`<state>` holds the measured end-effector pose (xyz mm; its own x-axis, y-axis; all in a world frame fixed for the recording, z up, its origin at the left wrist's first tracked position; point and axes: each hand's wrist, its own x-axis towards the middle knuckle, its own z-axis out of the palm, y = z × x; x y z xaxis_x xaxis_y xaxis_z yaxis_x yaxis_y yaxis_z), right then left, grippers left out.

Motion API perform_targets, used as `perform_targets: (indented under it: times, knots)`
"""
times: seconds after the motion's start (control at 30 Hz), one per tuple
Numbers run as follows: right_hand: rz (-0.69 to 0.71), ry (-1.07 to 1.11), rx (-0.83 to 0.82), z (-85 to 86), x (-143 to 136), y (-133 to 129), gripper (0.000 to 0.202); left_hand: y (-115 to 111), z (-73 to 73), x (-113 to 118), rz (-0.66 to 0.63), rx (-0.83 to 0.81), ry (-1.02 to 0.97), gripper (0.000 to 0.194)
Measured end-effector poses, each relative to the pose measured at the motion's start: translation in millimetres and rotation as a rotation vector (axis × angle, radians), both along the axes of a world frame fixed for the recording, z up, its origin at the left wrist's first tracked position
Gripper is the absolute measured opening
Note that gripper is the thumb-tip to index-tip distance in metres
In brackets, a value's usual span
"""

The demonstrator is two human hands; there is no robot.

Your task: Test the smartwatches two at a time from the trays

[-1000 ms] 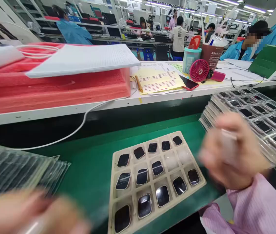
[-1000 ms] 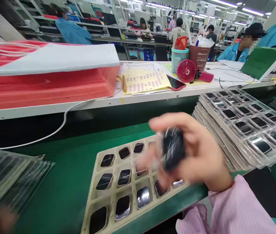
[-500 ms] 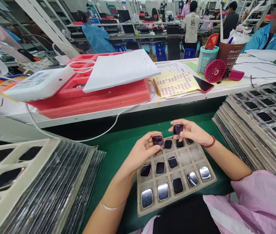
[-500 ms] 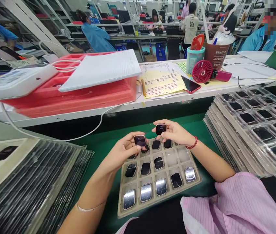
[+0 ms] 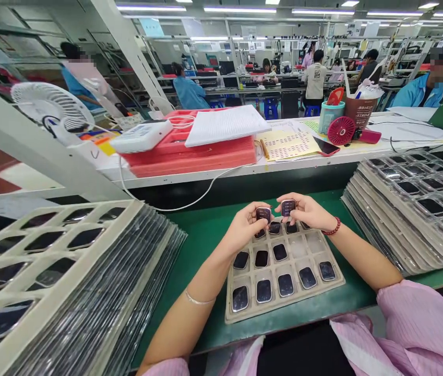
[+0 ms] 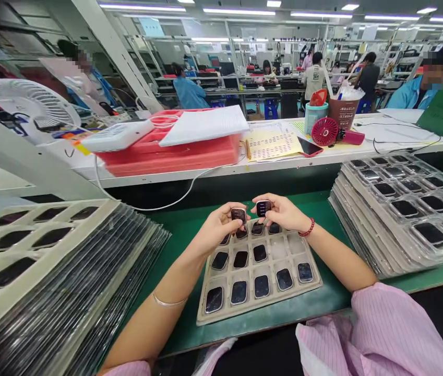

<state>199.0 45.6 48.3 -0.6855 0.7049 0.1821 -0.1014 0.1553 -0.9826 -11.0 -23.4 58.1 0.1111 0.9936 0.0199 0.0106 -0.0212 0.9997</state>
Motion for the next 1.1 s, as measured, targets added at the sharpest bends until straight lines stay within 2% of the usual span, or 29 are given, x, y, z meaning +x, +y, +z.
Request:
perform_targets:
  times: [0.13, 0.23, 0.4, 0.63, 0.77, 0.9, 1.03, 1.1]
  knots:
    - [0.004, 0.019, 0.004, -2.1, 2, 1, 0.059, 2, 0.3, -1, -0.024, -0.031, -0.086, 0.053]
    - [0.035, 0.041, -0.054, 0.7, 6, 3, 0.066, 3, 1.3, -4, -0.046, -0.105, -0.201, 0.06]
    - [0.1, 0.095, -0.202, 4.8, 12, 9, 0.061, 4, -0.8, -10, -0.087, -0.167, -0.296, 0.066]
    - [0.15, 0.172, -0.295, 2.1, 8, 6, 0.052, 1, -4.2, -9, -0.11, -0.127, -0.352, 0.068]
    - [0.144, 0.168, -0.279, 4.4, 9, 2, 0.049, 1, -1.1, -4, -0.139, -0.104, -0.359, 0.065]
    - [0.069, 0.128, -0.23, 11.6, 14, 2, 0.05, 5, 4.9, 2, -0.162, -0.079, -0.372, 0.065]
    - [-0.003, 0.025, -0.158, 18.9, 23, -4, 0.05, 6, 5.2, 8, -0.207, -0.056, -0.387, 0.069]
    - [-0.037, -0.057, -0.075, 15.7, 33, -6, 0.047, 7, 2.6, 9, -0.246, -0.044, -0.401, 0.071]
